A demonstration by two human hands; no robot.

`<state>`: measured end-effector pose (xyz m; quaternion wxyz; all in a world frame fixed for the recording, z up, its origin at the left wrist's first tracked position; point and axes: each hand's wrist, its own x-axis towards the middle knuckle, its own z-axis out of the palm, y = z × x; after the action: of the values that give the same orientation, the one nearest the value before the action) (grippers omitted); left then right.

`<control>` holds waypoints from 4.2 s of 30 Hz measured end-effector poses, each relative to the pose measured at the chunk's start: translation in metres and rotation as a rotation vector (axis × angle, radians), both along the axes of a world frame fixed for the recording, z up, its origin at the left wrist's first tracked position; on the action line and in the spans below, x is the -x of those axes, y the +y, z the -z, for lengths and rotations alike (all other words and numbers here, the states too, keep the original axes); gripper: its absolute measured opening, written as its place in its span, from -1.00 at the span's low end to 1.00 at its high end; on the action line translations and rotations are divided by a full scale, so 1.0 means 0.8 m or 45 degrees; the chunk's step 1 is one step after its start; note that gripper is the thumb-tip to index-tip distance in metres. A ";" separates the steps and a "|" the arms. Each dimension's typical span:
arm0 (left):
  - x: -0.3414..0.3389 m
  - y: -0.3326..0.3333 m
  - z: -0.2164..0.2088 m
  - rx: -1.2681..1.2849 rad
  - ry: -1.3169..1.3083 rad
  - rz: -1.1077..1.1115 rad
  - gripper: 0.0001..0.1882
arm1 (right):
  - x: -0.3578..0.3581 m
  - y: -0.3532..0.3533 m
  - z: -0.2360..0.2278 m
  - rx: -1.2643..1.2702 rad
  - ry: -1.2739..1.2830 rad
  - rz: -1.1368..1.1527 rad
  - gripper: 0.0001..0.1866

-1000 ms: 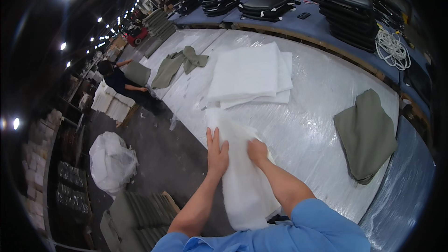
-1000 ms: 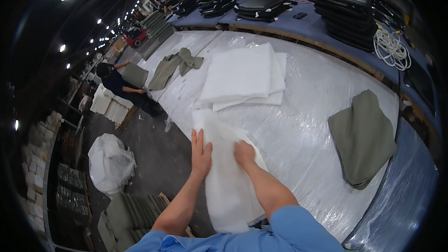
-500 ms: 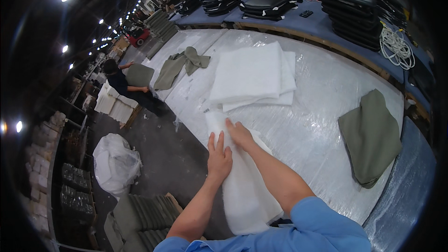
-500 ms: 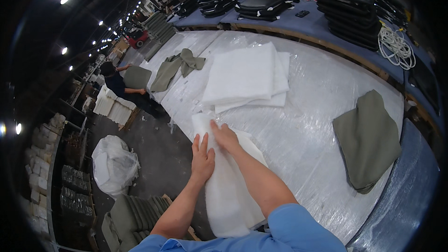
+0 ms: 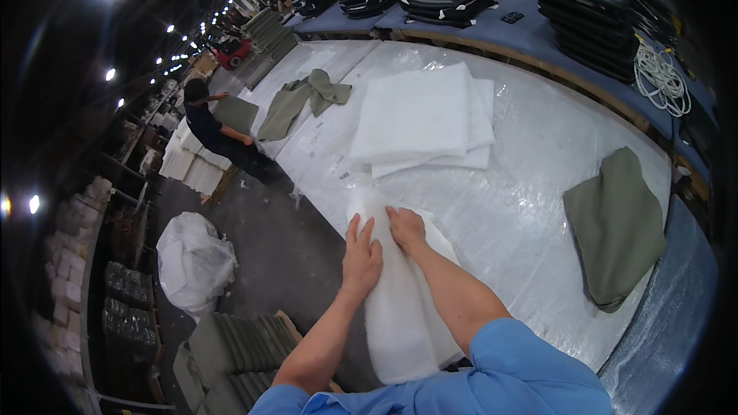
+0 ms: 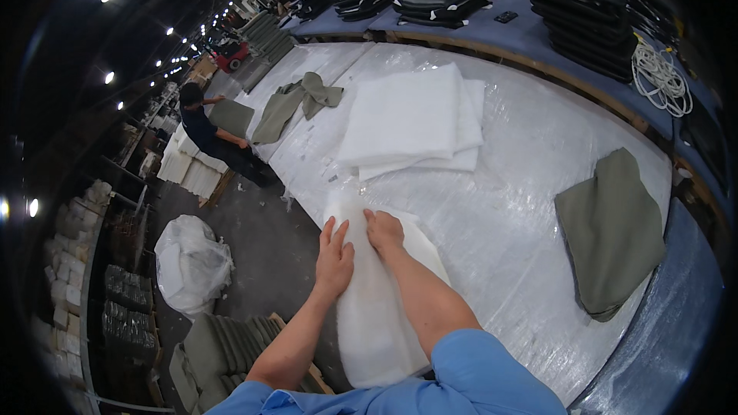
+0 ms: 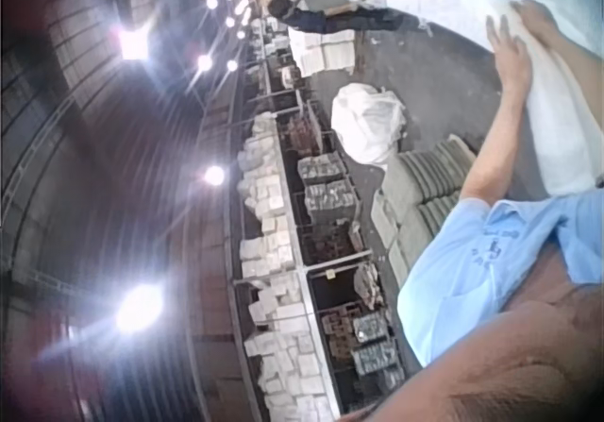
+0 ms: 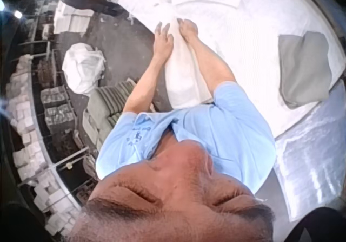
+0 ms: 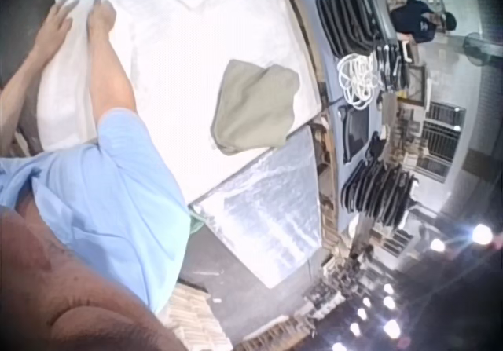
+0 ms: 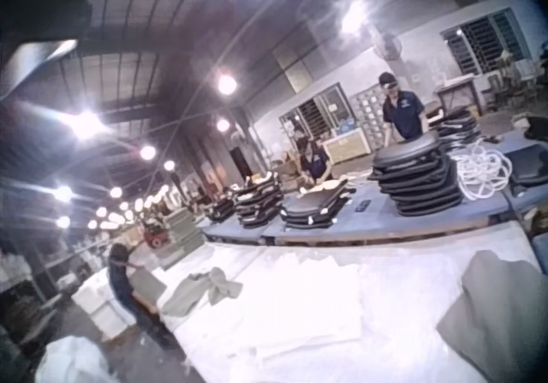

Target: The person folds white foam sheets on a workbench, aligning edges and pressing folds. They handle multiple sheets one at a time, stacking them after folding. The person also briefly touches their face during the task.

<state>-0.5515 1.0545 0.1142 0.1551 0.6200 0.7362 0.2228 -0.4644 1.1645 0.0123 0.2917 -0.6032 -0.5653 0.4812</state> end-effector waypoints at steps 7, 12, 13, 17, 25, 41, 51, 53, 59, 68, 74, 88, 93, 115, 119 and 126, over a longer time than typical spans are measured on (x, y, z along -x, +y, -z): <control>0.006 -0.004 0.010 -0.064 0.047 -0.010 -0.46 | -0.020 -0.005 0.049 0.015 -0.181 -0.055 -0.42; -0.009 0.003 0.003 -0.053 0.000 0.012 -0.45 | -0.029 0.024 0.020 -0.149 0.180 0.015 -0.37; -0.012 0.004 0.003 -0.060 0.007 0.018 -0.45 | -0.028 0.035 0.002 -0.117 0.214 -0.015 -0.33; -0.015 0.000 0.001 -0.022 0.002 -0.011 -0.44 | -0.004 0.047 -0.055 0.098 0.133 -0.154 -0.34; -0.008 0.000 0.008 -0.072 0.072 0.015 -0.45 | 0.008 0.033 0.018 -0.185 0.014 0.017 -0.48; -0.011 0.000 0.013 -0.105 0.017 -0.007 -0.44 | -0.002 0.007 -0.047 -0.181 0.159 -0.177 -0.53; 0.007 -0.002 0.016 -0.115 -0.006 0.044 -0.41 | -0.007 -0.009 0.015 -0.189 -0.179 -0.035 -0.48; 0.018 0.002 0.026 -0.175 0.042 0.056 -0.40 | -0.028 -0.019 0.050 -0.084 -0.270 -0.010 -0.52; 0.052 -0.019 0.044 -0.193 -0.032 0.018 -0.40 | -0.028 -0.079 0.033 -0.157 0.236 0.137 -0.66; 0.030 -0.019 0.036 -0.213 -0.205 -0.004 -0.42 | -0.024 -0.114 -0.029 -0.292 -0.021 -0.051 -0.68; 0.018 -0.008 0.033 -0.295 -0.144 0.032 -0.43 | -0.081 -0.140 0.043 -0.131 -0.047 0.101 -0.68; -0.034 0.008 0.014 -0.197 -0.108 -0.019 -0.42 | -0.111 -0.149 0.039 -0.194 0.071 0.027 -0.62; -0.054 0.016 0.012 -0.245 -0.061 0.017 -0.41 | -0.120 -0.168 0.054 -0.442 0.214 0.192 -0.67; -0.073 -0.031 0.004 -0.391 -0.915 -0.009 -0.26 | -0.192 -0.257 -0.064 -0.184 0.351 0.108 -0.55; -0.104 -0.171 0.011 -0.182 -0.340 0.353 -0.19 | -0.179 -0.271 -0.053 -0.229 0.307 0.042 -0.55; -0.090 -0.189 0.006 -0.149 -0.268 0.232 -0.16 | -0.138 -0.253 -0.023 -0.271 0.208 0.002 -0.55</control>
<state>-0.4798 0.9032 0.1097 0.2147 0.6654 0.6422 0.3142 -0.3537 0.9625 0.0306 0.3995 -0.5280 -0.5872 0.4656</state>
